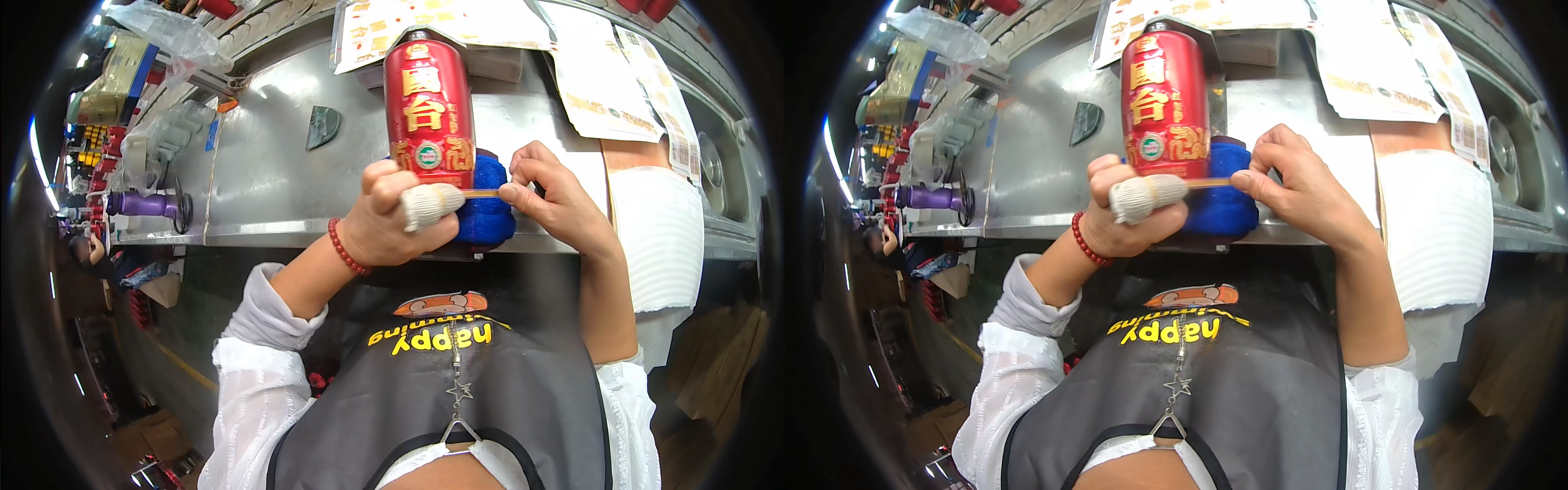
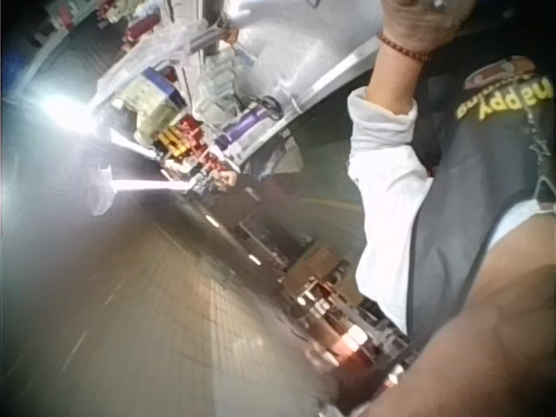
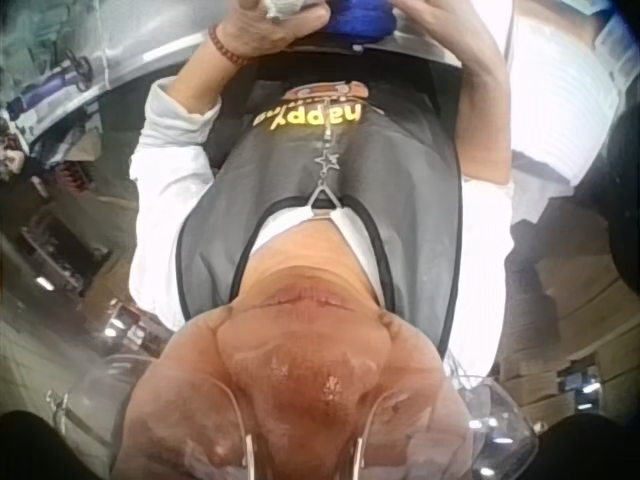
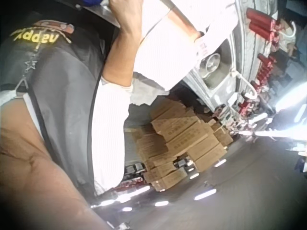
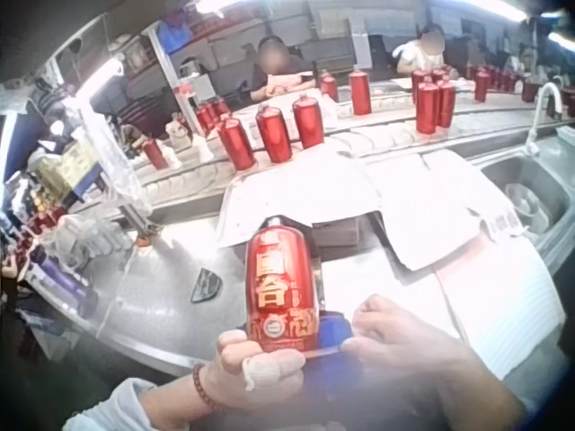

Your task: The person applies gold stickers to red cylindrical containers on a production line. They wipe each container with a green pad, peel and place a sticker, smooth it with a wooden stick, and then move the finished container to a tray before repeating the process on the next unit.

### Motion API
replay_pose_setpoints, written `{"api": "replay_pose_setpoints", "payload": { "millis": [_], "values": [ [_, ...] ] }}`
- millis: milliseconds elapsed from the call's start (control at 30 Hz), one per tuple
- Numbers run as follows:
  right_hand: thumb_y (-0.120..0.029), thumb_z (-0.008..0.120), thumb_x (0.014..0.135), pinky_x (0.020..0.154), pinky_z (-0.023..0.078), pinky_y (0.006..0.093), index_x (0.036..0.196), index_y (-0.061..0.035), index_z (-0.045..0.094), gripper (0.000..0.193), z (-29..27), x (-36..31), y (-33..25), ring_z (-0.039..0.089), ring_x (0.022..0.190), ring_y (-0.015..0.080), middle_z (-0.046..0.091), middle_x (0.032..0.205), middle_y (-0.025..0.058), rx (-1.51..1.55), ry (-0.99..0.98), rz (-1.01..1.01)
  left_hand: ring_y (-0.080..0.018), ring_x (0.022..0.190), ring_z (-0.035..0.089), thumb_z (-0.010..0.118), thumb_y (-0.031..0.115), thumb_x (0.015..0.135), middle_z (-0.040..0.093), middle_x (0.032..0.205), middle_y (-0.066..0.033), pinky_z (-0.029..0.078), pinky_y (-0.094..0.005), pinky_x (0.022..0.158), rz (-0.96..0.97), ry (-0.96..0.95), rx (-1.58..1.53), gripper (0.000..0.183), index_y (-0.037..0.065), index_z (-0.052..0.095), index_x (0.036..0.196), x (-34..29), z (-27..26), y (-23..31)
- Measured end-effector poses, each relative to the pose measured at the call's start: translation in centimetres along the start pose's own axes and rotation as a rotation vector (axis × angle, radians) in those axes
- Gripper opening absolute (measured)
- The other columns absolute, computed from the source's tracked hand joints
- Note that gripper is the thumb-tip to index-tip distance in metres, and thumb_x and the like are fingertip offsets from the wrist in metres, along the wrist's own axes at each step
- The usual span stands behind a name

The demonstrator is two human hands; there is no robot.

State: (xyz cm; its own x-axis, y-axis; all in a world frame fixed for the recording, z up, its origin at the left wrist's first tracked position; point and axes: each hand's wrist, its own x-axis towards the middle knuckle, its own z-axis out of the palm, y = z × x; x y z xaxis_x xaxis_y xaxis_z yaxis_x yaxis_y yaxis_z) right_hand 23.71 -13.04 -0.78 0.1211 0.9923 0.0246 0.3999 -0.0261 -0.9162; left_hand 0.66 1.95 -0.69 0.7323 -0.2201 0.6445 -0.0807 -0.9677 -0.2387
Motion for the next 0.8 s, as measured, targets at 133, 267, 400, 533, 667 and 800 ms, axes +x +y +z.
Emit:
{"api": "replay_pose_setpoints", "payload": {
  "millis": [133,267,400,533,667,800],
  "values": [
    [-0.024,0.070,0.096,0.078,0.043,0.0275,0.082,-0.0029,0.053,0.030,0.3,0.2,0.0,0.048,0.090,0.0146,0.048,0.101,0.0057,-0.004,-0.013,-0.029,-0.0232,0.102,0.044,0.071,0.019,0.064,0.062,0.109,0.0084,0.041,-0.0413,0.081,-0.066,0.026,0.062,0.021,0.028,0.066,0.081,-0.9,-0.5,0.5],
    [-0.024,0.070,0.096,0.078,0.043,0.0275,0.081,-0.0033,0.052,0.031,0.1,0.1,0.3,0.048,0.090,0.0150,0.048,0.101,0.0059,-0.035,-0.004,-0.029,-0.0232,0.103,0.043,0.072,0.019,0.063,0.062,0.109,0.0085,0.040,-0.0408,0.082,-0.025,-0.041,-0.031,0.022,0.028,0.067,0.082,0.3,-0.6,0.1],
    [-0.024,0.070,0.096,0.079,0.043,0.0277,0.081,-0.0035,0.052,0.031,0.3,0.2,0.2,0.047,0.091,0.0154,0.048,0.100,0.0062,-0.028,-0.007,-0.029,-0.0235,0.103,0.042,0.072,0.018,0.062,0.061,0.109,0.0082,0.040,-0.0390,0.080,-0.025,-0.012,-0.004,0.023,0.028,0.067,0.082,0.4,-0.3,0.1],
    [-0.023,0.070,0.096,0.079,0.043,0.0278,0.080,-0.0034,0.051,0.031,0.6,0.5,0.0,0.047,0.090,0.0161,0.048,0.100,0.0063,-0.030,-0.002,-0.047,-0.0234,0.102,0.042,0.071,0.018,0.061,0.060,0.107,0.0080,0.040,-0.0389,0.077,-0.082,0.025,0.032,0.023,0.028,0.067,0.082,-0.8,-0.5,0.5],
    [-0.023,0.070,0.096,0.079,0.043,0.0280,0.080,-0.0033,0.051,0.032,0.4,0.5,0.1,0.048,0.091,0.0165,0.049,0.101,0.0065,-0.076,0.003,-0.044,-0.0217,0.104,0.043,0.072,0.018,0.059,0.060,0.111,0.0094,0.040,-0.0385,0.079,-0.015,-0.017,-0.021,0.026,0.028,0.067,0.083,0.3,-0.4,0.2],
    [-0.023,0.070,0.095,0.080,0.043,0.0282,0.080,-0.0031,0.051,0.032,0.6,0.4,0.0,0.048,0.091,0.0167,0.049,0.101,0.0069,-0.050,0.000,-0.026,-0.0211,0.105,0.043,0.074,0.017,0.060,0.061,0.112,0.0092,0.041,-0.0376,0.080,0.015,-0.017,-0.038,0.026,0.028,0.067,0.083,1.1,-0.1,0.1]
  ]
}}
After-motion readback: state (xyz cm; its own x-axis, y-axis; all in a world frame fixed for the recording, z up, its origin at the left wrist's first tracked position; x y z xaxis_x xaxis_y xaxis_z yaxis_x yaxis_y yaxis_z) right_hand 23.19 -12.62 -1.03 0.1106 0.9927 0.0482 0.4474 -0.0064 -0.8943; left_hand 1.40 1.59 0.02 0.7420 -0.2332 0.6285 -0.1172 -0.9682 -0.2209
